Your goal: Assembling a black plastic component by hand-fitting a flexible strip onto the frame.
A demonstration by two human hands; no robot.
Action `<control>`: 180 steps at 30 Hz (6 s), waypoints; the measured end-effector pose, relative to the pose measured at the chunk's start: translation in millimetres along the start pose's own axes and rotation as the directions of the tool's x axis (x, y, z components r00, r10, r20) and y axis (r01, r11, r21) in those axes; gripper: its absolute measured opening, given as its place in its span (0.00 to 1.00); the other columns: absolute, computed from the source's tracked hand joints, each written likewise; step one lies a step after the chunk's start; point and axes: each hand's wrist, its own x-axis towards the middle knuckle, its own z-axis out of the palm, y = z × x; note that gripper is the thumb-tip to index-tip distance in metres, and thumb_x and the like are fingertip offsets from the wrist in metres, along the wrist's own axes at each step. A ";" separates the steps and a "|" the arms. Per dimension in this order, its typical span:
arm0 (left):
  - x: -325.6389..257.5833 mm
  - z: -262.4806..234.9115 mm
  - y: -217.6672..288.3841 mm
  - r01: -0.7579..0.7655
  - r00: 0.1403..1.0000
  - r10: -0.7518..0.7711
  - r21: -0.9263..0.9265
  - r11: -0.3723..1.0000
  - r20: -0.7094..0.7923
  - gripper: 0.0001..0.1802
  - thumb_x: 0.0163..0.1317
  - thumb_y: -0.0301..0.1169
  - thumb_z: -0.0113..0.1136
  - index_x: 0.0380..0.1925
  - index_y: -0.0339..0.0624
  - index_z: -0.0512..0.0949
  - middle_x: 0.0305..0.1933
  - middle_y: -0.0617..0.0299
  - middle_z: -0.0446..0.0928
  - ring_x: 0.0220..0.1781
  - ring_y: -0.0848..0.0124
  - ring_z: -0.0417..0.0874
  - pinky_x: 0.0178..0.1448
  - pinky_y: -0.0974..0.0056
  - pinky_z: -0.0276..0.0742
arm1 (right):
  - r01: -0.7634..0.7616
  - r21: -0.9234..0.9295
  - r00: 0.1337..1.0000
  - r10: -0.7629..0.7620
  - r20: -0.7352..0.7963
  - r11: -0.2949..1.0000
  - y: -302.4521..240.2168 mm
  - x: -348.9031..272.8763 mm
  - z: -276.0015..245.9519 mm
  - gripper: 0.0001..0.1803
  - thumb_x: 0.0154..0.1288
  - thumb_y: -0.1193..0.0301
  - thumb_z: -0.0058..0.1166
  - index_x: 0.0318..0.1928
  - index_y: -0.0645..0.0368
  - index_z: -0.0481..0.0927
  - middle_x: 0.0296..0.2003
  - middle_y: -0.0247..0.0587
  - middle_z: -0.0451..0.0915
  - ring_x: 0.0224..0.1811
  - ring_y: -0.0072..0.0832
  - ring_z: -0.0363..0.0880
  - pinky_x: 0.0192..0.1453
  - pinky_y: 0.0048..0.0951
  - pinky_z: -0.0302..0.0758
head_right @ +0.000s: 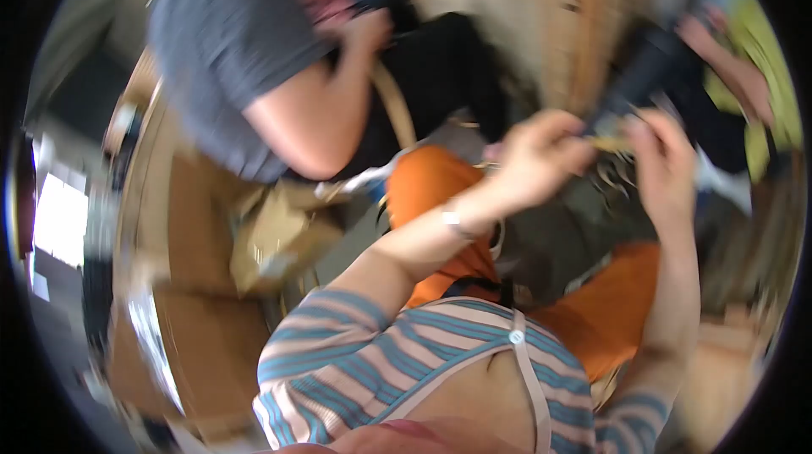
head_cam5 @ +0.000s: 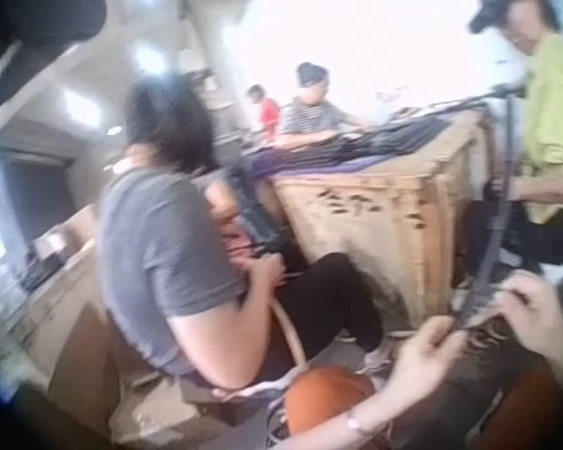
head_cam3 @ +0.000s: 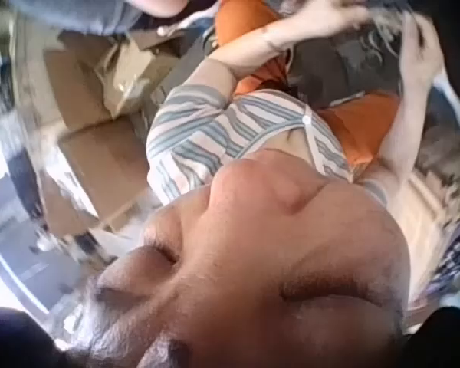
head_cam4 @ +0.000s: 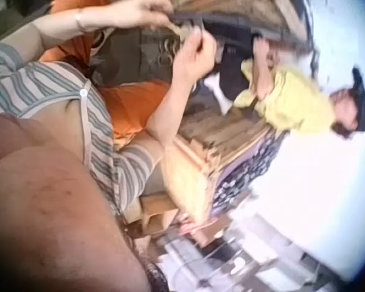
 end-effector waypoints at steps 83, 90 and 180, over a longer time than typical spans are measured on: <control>11.5 -32.8 6.8 0.680 0.656 0.100 -0.643 0.351 0.748 0.25 0.63 0.46 0.48 0.24 0.30 0.69 0.16 0.65 0.60 0.10 0.81 0.58 0.09 0.77 0.49 | -0.104 0.243 0.985 0.066 0.160 0.964 -14.4 5.7 -4.4 0.09 0.60 0.75 0.52 0.41 0.66 0.74 0.42 0.37 0.70 0.30 0.16 0.72 0.31 0.17 0.70; 8.4 -26.0 3.5 0.639 0.681 0.065 -0.636 0.433 0.729 0.23 0.64 0.44 0.48 0.27 0.30 0.70 0.17 0.65 0.58 0.10 0.80 0.57 0.09 0.77 0.49 | -0.043 0.112 0.991 0.029 0.129 0.993 -30.4 9.4 11.0 0.07 0.60 0.76 0.50 0.38 0.66 0.74 0.25 0.37 0.71 0.25 0.18 0.67 0.28 0.21 0.65; 2.9 -13.6 -7.5 0.249 0.965 -0.155 -0.559 0.791 0.211 0.14 0.68 0.39 0.43 0.34 0.39 0.65 0.21 0.65 0.66 0.15 0.80 0.64 0.15 0.75 0.60 | -0.429 0.560 0.855 0.118 0.506 0.709 -7.3 1.0 18.8 0.10 0.68 0.69 0.42 0.32 0.62 0.70 0.28 0.38 0.77 0.28 0.20 0.77 0.26 0.18 0.74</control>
